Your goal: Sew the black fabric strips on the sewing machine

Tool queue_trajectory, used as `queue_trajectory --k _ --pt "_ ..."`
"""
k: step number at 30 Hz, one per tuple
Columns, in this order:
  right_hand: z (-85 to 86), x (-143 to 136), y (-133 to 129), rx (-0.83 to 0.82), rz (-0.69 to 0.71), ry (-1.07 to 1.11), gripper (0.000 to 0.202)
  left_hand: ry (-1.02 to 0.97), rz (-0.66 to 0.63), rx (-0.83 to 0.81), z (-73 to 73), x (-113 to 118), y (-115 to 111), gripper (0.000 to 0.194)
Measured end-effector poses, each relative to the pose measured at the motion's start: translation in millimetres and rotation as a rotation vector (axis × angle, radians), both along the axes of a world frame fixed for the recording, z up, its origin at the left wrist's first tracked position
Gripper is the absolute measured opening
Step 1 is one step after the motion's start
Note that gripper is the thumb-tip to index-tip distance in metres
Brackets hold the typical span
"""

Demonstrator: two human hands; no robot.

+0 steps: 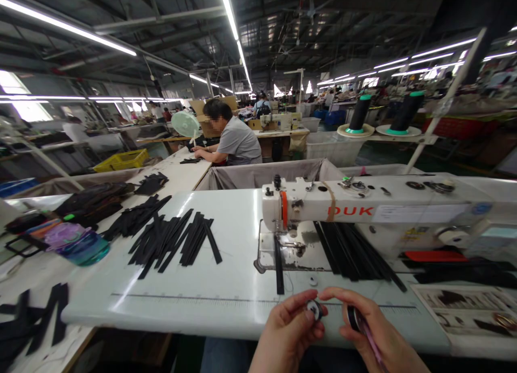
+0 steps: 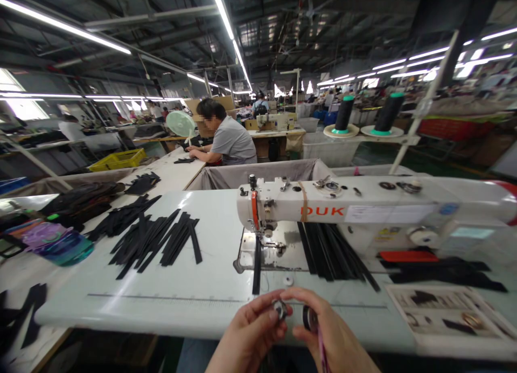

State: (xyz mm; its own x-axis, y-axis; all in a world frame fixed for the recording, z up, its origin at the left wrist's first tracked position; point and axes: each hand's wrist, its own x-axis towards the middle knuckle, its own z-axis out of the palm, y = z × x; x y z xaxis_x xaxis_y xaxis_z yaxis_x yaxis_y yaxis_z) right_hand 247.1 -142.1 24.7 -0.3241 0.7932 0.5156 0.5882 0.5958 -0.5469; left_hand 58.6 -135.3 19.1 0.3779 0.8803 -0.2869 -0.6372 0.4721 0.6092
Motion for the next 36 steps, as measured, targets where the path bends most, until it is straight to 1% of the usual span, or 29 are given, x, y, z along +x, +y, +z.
queue_trajectory --k 3,5,7,8,10,12,13,14,17,21,24,27,31,33,36 --pt "-14.8 10.9 7.7 0.072 0.058 -0.040 0.042 0.031 0.015 0.068 -1.2 1.4 1.1 0.047" --pt "-24.1 16.6 10.7 0.080 0.099 -0.096 0.045 0.072 0.031 0.125 -1.4 5.4 2.4 0.044" --pt "-28.2 17.9 11.5 0.088 0.106 -0.097 0.043 0.129 0.061 0.169 -0.1 11.7 3.9 0.044" --pt "-27.5 16.5 11.2 0.091 0.092 -0.078 0.040 0.162 0.088 0.186 1.0 15.4 4.5 0.045" --pt "-20.6 10.4 9.6 0.068 0.018 -0.003 0.028 0.221 0.164 0.218 3.3 23.3 5.0 0.048" --pt "-9.2 2.7 7.0 -0.019 -0.057 0.079 0.013 0.271 0.248 0.252 4.7 31.4 3.8 0.049" --pt "-3.2 -0.4 5.6 -0.076 -0.083 0.117 0.011 0.293 0.276 0.267 4.7 35.3 2.5 0.049" --pt "2.2 -2.5 4.3 -0.127 -0.099 0.151 0.013 0.305 0.291 0.279 4.1 39.2 0.8 0.048" --pt "11.2 -1.6 1.3 -0.210 -0.083 0.218 0.016 0.268 0.300 0.326 -0.2 49.3 -5.6 0.046" --pt "8.9 4.0 -2.1 -0.226 -0.121 0.247 0.013 0.204 0.312 0.368 -6.4 56.6 -11.5 0.050" --pt "7.3 -0.4 -4.6 -0.208 -0.212 0.229 0.016 0.192 0.268 0.290 -6.0 57.9 -11.0 0.051" --pt "9.9 -6.7 -4.3 -0.152 -0.298 0.184 0.022 0.164 0.226 0.212 -1.7 57.9 -7.1 0.048" --pt "13.6 -7.0 -1.4 -0.154 -0.234 0.120 0.016 0.147 0.222 0.177 2.4 55.3 -0.6 0.049" --pt "13.6 -5.7 -1.1 -0.174 -0.195 0.138 0.019 0.144 0.243 0.171 1.7 53.2 1.6 0.050" --pt "10.2 -4.6 -1.7 -0.276 -0.140 0.204 0.021 0.127 0.272 0.158 -2.4 51.9 1.9 0.049"
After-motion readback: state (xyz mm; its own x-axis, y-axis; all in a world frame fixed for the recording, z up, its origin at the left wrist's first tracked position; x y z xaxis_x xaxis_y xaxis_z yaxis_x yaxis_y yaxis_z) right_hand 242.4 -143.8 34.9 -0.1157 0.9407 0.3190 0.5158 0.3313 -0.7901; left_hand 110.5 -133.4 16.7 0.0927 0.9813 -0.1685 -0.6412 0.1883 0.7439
